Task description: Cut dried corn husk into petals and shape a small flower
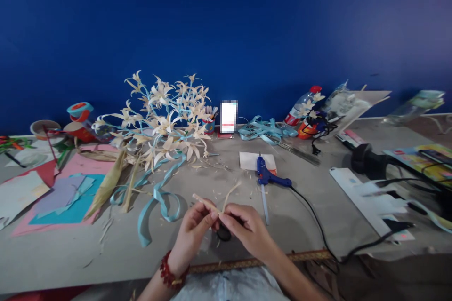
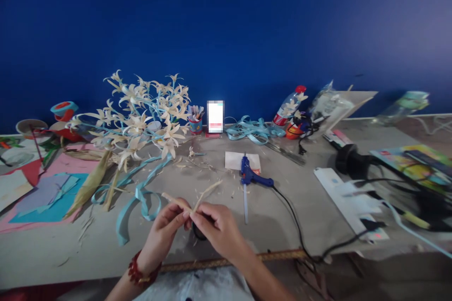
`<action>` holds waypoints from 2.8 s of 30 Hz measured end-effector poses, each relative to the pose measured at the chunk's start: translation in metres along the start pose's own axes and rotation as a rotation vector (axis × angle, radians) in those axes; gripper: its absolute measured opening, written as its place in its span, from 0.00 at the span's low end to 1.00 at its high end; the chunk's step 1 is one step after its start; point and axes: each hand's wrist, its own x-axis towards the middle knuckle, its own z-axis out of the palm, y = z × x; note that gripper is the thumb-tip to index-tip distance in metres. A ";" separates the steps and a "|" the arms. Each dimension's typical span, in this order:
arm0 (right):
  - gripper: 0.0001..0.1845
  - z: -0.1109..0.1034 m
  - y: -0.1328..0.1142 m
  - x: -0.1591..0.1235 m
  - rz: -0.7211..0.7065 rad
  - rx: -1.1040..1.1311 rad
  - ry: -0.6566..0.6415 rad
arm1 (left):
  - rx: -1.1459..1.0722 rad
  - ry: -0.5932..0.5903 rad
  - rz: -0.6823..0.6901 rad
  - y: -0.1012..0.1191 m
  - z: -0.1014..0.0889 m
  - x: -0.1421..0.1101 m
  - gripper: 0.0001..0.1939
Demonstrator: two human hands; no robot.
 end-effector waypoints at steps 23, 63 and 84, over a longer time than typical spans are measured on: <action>0.13 -0.003 0.010 0.005 0.132 0.499 0.124 | -0.450 -0.239 -0.390 0.006 0.003 0.003 0.07; 0.21 0.012 0.008 0.003 0.319 0.798 0.089 | 0.268 -0.115 0.151 0.009 -0.005 -0.006 0.07; 0.20 0.001 0.016 0.006 0.156 0.682 0.134 | -0.216 -0.215 -0.365 0.014 -0.005 -0.001 0.20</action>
